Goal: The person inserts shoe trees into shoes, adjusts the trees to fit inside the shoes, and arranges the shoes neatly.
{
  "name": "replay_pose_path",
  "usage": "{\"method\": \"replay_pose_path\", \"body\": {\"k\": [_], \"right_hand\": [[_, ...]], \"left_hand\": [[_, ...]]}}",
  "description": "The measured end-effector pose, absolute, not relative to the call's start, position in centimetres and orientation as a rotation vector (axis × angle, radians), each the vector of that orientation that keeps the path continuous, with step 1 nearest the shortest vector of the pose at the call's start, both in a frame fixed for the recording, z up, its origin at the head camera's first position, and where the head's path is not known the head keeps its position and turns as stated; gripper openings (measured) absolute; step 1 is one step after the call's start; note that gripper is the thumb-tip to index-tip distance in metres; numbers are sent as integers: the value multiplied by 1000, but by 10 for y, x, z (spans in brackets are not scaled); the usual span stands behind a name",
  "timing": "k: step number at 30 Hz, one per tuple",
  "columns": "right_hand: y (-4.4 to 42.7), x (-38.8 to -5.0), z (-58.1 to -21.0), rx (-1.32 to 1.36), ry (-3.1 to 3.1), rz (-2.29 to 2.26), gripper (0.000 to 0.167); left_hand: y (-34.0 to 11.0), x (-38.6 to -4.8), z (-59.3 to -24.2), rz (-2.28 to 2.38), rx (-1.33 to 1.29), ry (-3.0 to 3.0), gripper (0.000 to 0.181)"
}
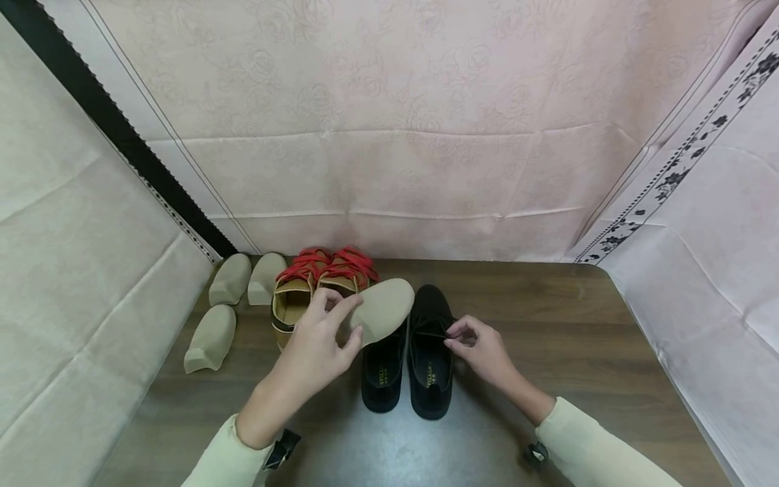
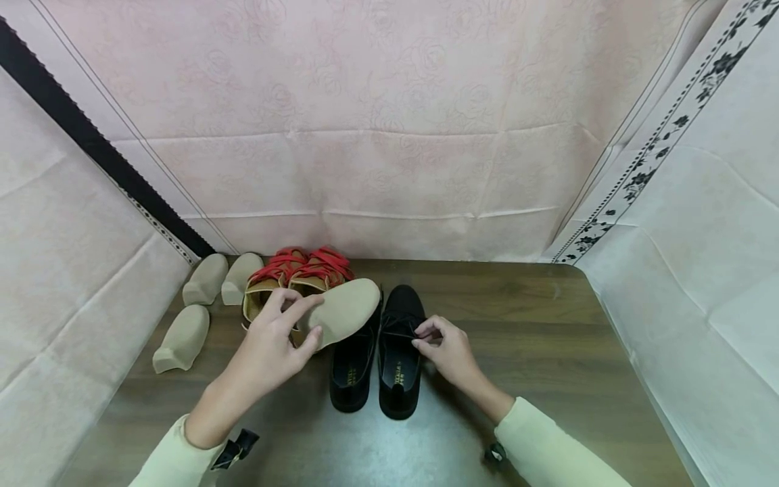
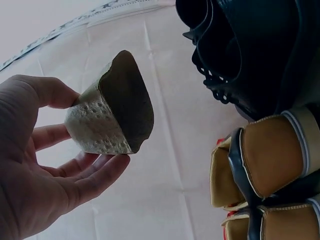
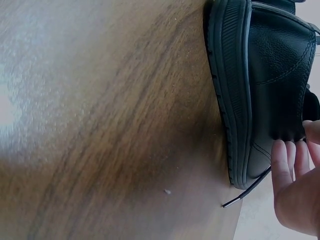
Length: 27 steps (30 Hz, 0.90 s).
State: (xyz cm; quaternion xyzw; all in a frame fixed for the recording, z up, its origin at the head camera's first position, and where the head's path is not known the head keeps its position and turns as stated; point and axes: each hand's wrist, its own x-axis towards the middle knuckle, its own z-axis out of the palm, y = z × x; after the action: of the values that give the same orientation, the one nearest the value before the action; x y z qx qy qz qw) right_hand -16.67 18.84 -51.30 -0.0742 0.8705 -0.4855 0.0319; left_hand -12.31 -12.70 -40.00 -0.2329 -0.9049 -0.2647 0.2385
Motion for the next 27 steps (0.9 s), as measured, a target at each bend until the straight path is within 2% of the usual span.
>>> {"method": "replay_pose_path", "body": {"k": [27], "right_hand": [[189,-167,-514,-240,2638,-1561,15]], "left_hand": [[-113,-108,-402,-771,-822,-2594,39]]}}
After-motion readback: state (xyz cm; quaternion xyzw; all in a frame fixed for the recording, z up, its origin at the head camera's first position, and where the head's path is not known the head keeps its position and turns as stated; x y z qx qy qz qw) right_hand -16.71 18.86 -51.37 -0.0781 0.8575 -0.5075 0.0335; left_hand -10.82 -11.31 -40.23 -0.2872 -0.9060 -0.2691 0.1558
